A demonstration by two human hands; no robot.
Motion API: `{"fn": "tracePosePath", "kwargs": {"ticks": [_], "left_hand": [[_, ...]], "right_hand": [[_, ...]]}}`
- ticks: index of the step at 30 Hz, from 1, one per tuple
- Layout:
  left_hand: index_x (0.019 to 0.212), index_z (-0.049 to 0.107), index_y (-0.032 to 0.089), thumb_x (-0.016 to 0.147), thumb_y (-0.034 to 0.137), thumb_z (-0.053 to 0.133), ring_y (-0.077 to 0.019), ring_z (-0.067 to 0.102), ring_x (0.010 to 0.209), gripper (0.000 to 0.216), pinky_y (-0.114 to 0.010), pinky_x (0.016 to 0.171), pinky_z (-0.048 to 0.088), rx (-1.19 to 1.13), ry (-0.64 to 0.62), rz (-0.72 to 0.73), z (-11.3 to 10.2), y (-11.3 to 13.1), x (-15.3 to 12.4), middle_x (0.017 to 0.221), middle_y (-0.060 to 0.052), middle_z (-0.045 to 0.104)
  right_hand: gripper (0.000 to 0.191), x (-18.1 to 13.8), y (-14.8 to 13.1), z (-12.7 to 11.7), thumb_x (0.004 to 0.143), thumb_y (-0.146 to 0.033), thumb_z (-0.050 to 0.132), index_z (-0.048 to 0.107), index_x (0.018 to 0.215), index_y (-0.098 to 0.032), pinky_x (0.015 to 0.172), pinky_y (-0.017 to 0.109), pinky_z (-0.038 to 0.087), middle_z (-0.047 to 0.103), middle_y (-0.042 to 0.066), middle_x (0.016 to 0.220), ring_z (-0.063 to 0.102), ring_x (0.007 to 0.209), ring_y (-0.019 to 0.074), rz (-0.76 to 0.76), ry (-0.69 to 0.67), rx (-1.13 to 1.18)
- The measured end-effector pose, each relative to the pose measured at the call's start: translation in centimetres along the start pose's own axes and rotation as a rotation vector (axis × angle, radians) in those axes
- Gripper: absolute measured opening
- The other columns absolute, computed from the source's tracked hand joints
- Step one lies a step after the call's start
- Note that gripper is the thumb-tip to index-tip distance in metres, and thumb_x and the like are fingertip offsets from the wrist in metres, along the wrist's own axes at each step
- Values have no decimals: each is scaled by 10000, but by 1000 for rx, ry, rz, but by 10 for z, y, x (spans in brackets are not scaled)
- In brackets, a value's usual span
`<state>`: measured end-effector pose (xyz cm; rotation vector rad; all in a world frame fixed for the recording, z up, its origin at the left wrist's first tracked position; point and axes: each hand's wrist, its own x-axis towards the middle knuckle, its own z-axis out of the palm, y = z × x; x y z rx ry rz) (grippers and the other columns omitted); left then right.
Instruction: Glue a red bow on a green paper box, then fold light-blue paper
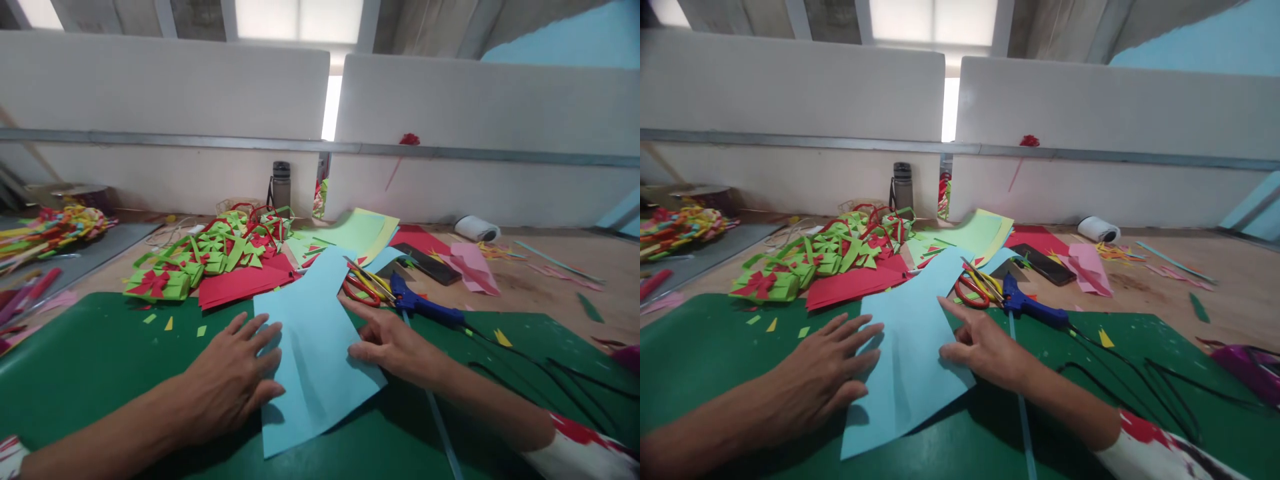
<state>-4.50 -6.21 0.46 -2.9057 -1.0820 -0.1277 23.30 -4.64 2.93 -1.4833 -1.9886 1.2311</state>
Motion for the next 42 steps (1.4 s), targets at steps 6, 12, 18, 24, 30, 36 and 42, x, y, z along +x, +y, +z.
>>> {"fn": "tracePosePath", "kwargs": {"ticks": [6,12,18,24,30,36,42], "left_hand": [[1265,518,186,904,402,485,-403,455,1196,422,-579,923,405,1,-7,-140,10,5,4,1338,-164,498],[1330,445,321,866,135,508,-356,342,1323,504,-635,1018,263,-64,-118,152,11,-16,11,1446,-76,403],[1263,503,381,802,4,525,-331,204,1388,596,-615,1054,188,-29,-81,301,7,-38,21,1501,-26,312],[1186,570,357,886,77,512,-304,294,1359,414,-573,1052,228,-1,-6,302,0,-32,25,1461,-30,387],[1177,595,231,855,53,478,-345,407,1285,386,-592,1014,298,88,58,75,-9,-27,25,1351,-121,515],[1269,525,118,1001,381,267,-240,521,1200,456,-350,997,421,-240,53,65,-43,8,1,1297,-99,570],[1268,527,169,985,489,274,-245,472,1243,497,-361,1029,379,-356,-131,152,-44,26,-9,1293,-105,564]], "right_hand": [[876,-19,-12,9,754,-207,624,149,1490,-195,453,189,276,391,-103,557,325,498,84,-92,29,134],[607,-33,-12,6,683,-440,759,592,1244,-278,656,229,447,683,12,891,590,743,167,-432,-193,-262],[392,-27,0,3,875,-94,489,540,1263,-120,591,288,441,637,54,728,559,630,178,-788,250,-896],[250,-22,-7,-5,870,-47,430,654,850,-155,930,548,364,569,177,1202,445,1194,330,-858,528,-1138],[290,-41,-10,21,866,-42,372,589,722,-171,1022,505,283,594,27,654,547,679,169,-894,200,-1013],[293,-58,-12,40,846,-50,374,630,774,-174,851,423,404,601,51,643,516,598,181,-903,257,-988],[233,-63,-23,39,840,-93,472,540,643,-197,590,278,385,629,37,697,536,604,150,-664,-16,-784]]}}
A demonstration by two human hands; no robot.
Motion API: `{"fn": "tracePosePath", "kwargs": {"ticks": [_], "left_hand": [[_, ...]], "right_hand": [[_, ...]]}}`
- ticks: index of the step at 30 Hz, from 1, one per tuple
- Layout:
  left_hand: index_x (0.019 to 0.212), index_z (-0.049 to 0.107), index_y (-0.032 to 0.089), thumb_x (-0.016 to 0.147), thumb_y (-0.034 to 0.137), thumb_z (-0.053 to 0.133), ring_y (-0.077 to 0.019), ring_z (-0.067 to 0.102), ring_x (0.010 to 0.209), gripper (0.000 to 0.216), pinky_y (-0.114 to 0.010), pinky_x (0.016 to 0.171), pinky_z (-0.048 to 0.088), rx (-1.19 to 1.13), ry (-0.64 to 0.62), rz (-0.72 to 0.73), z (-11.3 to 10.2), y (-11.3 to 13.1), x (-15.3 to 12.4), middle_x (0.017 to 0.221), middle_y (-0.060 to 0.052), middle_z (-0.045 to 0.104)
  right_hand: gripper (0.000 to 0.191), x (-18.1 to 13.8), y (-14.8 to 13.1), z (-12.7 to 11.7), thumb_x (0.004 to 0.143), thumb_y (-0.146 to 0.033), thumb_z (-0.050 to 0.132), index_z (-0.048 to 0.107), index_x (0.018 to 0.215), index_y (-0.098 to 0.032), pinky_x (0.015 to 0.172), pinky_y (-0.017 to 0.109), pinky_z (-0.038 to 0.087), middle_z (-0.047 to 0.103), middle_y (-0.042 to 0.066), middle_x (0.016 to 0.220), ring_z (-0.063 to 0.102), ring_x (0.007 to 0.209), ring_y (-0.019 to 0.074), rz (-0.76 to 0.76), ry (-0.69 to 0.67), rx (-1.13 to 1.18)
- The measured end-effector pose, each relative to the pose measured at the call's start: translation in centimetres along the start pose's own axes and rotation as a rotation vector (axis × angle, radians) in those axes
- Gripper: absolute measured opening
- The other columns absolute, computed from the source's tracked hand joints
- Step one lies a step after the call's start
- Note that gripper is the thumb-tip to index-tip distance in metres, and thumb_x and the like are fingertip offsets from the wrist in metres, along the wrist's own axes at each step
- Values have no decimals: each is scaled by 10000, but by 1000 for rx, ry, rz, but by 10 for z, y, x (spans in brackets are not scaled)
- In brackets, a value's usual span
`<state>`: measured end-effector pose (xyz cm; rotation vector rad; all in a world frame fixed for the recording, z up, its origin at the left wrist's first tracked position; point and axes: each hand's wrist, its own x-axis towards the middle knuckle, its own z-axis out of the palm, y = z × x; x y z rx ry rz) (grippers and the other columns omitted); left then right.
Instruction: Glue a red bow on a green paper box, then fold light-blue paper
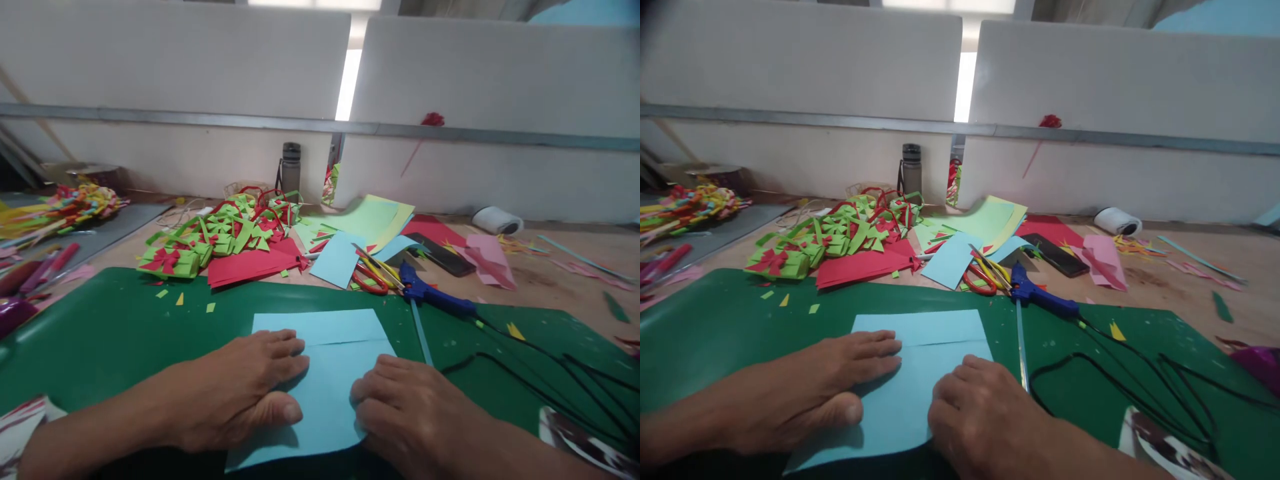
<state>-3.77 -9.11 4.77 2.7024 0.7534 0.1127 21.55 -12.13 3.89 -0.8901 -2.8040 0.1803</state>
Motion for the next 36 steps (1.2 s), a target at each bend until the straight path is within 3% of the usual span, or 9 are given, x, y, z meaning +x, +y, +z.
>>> {"fn": "tracePosePath", "kwargs": {"ticks": [7,13,17,21,26,28,31,33,36], "left_hand": [[1198,585,195,976,535,77,-223,544,1151,650,-330,1012,391,-132,31,57,-2,-17,6,1207,-68,618],[1353,455,335,1006,468,165,-180,539,1172,472,-297,978,419,-348,52,-234,-1,-38,-4,1300,38,573],[1325,507,289,979,500,249,-220,555,1150,481,-330,955,442,-424,104,-328,-2,-42,4,1293,-6,580],[1355,462,178,918,434,451,-214,652,945,506,-312,835,511,-360,228,-390,3,-40,13,1124,-64,679],[1260,537,125,948,376,409,-277,599,1070,421,-396,891,494,57,359,-194,20,-32,10,1211,-151,619],[1265,529,114,960,418,378,-330,570,1112,456,-495,916,469,163,313,-99,25,-25,9,1236,-183,595],[1309,489,108,928,546,381,-423,476,1203,591,-635,934,394,205,101,-34,30,-12,10,1322,-229,510],[1332,465,106,914,587,372,-450,411,1248,644,-663,941,365,197,-30,-50,33,-5,12,1366,-244,452],[1346,436,97,913,598,358,-462,343,1286,667,-665,964,334,186,-104,-74,37,-2,13,1409,-253,388]], "right_hand": [[208,13,20,-21,872,-260,515,586,688,-195,542,231,337,567,-19,643,492,587,114,280,-229,355],[336,24,52,-12,863,-332,533,482,572,-173,473,223,236,347,-64,543,317,522,77,392,-282,616],[321,27,58,-2,843,-323,568,484,572,-172,479,229,232,374,-64,543,339,523,75,401,-252,509],[296,29,56,6,847,-291,575,507,586,-170,532,246,253,483,-32,614,420,577,92,330,-222,287],[253,30,50,12,859,-292,580,574,633,-176,572,246,293,548,3,698,491,644,118,300,-218,174],[242,30,45,13,863,-280,577,579,644,-177,579,243,307,562,4,708,506,651,119,301,-234,181],[241,27,37,15,874,-288,561,567,660,-178,586,249,318,567,5,707,513,653,126,286,-231,179],[239,25,35,16,883,-294,546,553,672,-182,587,256,320,566,3,715,508,655,130,277,-213,184],[242,19,40,16,895,-318,531,535,689,-192,588,260,325,564,-6,724,497,653,126,284,-200,242]]}}
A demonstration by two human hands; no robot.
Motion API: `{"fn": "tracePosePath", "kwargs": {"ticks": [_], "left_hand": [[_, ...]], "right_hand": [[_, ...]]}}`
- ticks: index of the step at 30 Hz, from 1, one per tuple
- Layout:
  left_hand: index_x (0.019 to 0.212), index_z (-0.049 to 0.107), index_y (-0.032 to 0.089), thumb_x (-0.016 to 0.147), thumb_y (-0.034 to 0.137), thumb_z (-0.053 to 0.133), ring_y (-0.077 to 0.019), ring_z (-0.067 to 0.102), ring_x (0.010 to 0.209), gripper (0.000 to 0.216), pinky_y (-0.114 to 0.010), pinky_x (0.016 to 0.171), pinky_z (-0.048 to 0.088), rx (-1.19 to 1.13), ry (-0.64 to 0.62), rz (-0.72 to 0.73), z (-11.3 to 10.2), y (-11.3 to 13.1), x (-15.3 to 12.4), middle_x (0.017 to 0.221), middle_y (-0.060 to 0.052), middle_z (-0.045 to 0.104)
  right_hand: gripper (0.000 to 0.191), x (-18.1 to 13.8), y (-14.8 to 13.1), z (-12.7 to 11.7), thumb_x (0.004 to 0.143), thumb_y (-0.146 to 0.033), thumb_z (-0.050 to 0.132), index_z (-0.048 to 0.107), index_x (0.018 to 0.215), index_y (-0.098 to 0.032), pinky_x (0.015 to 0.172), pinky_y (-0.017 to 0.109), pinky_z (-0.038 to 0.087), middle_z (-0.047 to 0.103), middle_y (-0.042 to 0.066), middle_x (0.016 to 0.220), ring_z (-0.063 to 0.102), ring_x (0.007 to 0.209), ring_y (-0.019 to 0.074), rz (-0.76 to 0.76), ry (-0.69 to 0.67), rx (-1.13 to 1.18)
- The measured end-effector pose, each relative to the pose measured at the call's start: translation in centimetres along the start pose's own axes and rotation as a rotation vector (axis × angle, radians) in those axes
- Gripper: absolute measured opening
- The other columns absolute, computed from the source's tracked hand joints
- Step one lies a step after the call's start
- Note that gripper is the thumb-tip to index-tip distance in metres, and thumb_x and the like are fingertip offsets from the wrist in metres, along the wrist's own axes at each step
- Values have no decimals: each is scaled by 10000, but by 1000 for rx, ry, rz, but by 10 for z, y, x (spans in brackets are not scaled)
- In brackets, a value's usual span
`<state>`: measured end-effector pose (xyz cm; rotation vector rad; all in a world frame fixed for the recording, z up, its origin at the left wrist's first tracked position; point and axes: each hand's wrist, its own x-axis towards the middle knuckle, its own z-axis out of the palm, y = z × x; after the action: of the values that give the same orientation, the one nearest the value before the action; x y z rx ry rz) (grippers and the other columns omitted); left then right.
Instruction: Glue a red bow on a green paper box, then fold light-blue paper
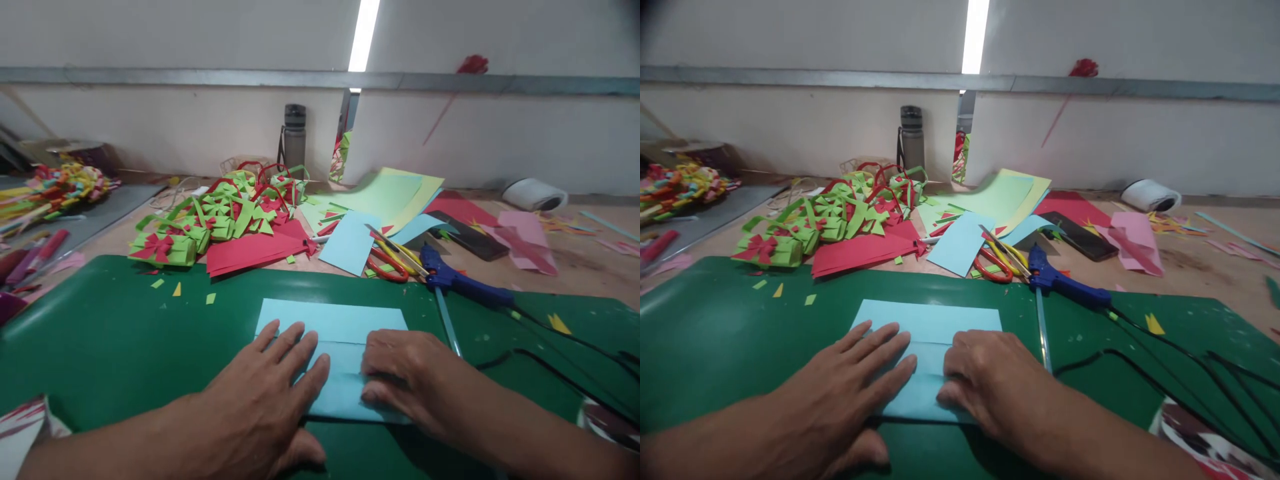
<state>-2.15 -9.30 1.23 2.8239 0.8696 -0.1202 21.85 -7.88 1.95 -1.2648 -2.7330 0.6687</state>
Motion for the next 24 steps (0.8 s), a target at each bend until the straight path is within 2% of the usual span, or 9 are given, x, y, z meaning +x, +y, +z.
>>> {"fn": "tracePosePath", "kwargs": {"ticks": [4,9,12,16,18,24], "left_hand": [[1357,397,92,899,624,356,-454,323,1299,703,-652,992,301,-1,31,18,4,-3,0,1417,-257,371],[1400,309,97,905,618,345,-441,374,1271,720,-636,975,324,41,122,24,5,-4,-1,1387,-262,407],[1380,348,99,888,625,385,-465,417,1229,721,-643,939,355,133,220,63,10,2,-1,1362,-254,445],[1299,475,165,949,334,446,-413,477,1199,389,-588,921,409,292,420,111,23,11,-1,1310,-176,532],[1284,490,167,952,277,433,-402,521,1155,354,-579,886,438,324,476,75,29,14,0,1264,-173,569],[1313,466,157,987,291,276,-400,556,1107,401,-568,797,492,265,405,45,36,9,5,1257,-178,574]], "right_hand": [[218,0,15,-4,910,-324,502,525,727,-206,626,281,348,554,-1,760,499,697,142,-31,35,74],[255,7,24,-2,924,-292,448,457,687,-200,645,312,354,527,20,768,484,713,165,-37,46,30],[248,10,26,4,910,-282,474,453,678,-199,627,307,348,509,14,728,477,686,160,-19,78,9],[260,12,28,10,910,-288,482,465,667,-199,608,299,345,513,22,717,477,673,160,-50,134,-34],[255,12,28,11,914,-278,468,472,673,-197,604,296,352,516,24,714,482,668,161,-57,144,-48],[275,11,28,11,937,-301,398,471,693,-197,634,324,396,524,32,737,503,684,179,-49,143,-104]]}}
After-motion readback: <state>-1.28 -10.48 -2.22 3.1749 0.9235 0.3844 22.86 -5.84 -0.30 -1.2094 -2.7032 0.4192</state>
